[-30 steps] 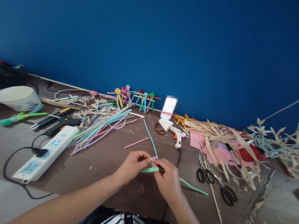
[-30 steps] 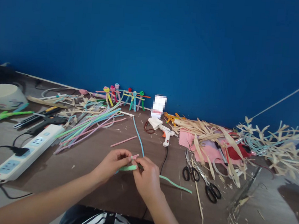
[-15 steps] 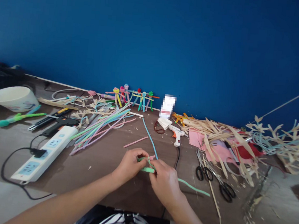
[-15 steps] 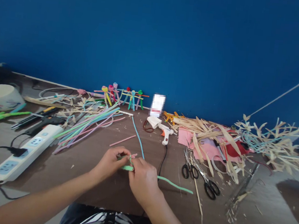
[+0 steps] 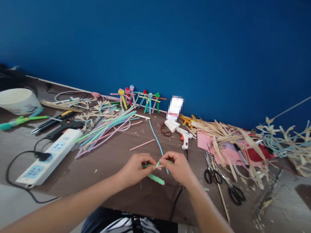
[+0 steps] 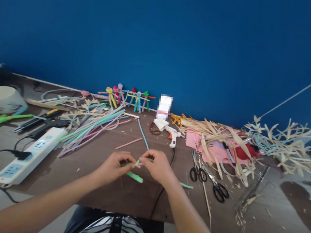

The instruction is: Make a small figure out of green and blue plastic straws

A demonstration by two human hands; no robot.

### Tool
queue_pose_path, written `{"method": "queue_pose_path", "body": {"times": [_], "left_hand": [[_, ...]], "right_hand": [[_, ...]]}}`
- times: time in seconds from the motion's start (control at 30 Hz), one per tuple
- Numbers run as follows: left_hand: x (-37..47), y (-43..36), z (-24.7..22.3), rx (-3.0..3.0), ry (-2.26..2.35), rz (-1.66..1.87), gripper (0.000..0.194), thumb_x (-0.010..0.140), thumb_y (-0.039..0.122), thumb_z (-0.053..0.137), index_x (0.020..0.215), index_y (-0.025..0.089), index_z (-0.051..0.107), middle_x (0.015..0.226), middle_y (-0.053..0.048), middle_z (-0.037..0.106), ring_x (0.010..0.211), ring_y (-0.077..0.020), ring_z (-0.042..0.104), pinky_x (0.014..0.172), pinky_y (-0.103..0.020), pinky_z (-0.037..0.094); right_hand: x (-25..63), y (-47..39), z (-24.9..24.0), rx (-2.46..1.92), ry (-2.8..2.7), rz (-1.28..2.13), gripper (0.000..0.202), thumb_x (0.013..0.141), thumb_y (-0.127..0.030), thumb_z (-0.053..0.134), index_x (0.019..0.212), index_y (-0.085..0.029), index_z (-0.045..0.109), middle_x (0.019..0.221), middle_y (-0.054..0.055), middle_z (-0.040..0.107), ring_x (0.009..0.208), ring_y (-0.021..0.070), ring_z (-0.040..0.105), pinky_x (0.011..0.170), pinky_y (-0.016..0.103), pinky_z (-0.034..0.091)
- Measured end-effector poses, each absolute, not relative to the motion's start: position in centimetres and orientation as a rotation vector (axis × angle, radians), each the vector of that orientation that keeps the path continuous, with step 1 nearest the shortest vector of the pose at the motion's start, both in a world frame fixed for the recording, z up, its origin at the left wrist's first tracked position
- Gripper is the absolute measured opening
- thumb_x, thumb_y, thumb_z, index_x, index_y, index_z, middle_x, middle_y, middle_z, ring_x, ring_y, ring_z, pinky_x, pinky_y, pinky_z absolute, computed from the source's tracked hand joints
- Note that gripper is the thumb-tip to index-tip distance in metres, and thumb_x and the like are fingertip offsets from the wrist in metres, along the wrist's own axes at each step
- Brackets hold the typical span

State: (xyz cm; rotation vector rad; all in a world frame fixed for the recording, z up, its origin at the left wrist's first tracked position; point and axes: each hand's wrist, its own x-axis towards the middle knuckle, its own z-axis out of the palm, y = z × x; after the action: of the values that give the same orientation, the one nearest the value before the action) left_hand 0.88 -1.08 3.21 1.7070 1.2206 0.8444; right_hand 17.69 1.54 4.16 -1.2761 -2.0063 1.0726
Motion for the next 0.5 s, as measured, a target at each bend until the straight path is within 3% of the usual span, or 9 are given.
{"method": "queue_pose_path", "body": {"times": [0.2, 0.33, 0.5], "left_hand": [[0.8, -1.1, 1.8, 1.341, 1.18, 0.99, 0.019, 0.072, 0.029, 0.055, 0.071, 0.012, 0.061, 0.062, -0.001, 0.058, 0.056, -0.0105, 0.049, 0.053, -0.02, 0.038], [1.0, -1.0, 1.3, 1.359, 1.248, 1.017, 0.018, 0.072, 0.029, 0.055, 0.071, 0.012, 0.061, 0.064, -0.002, 0.061, 0.059, -0.012, 0.052, 0.056, -0.021, 0.04], [1.0, -0.8, 1.3, 1.6, 1.371, 1.018, 0.013, 0.073, 0.022, 0.053, 0.07, 0.014, 0.062, 0.067, -0.003, 0.063, 0.065, -0.0137, 0.056, 0.062, -0.022, 0.041]], "right_hand": [[17.2, 1.5, 2.2, -1.266, -1.833, 1.353, 0.022, 0.074, -0.029, 0.051, 0.06, -0.014, 0.058, 0.049, -0.005, 0.046, 0.047, 0.0077, 0.039, 0.047, 0.019, 0.031], [16.6, 0.3, 1.4, -1.301, -1.93, 1.176, 0.026, 0.077, -0.029, 0.048, 0.057, -0.015, 0.056, 0.054, -0.003, 0.051, 0.053, 0.0097, 0.044, 0.052, 0.02, 0.032], [16.2, -1.2, 2.6, -1.372, -2.19, 0.879, 0.019, 0.081, -0.024, 0.045, 0.073, -0.019, 0.061, 0.068, -0.001, 0.061, 0.063, 0.0124, 0.053, 0.059, 0.021, 0.033]]}}
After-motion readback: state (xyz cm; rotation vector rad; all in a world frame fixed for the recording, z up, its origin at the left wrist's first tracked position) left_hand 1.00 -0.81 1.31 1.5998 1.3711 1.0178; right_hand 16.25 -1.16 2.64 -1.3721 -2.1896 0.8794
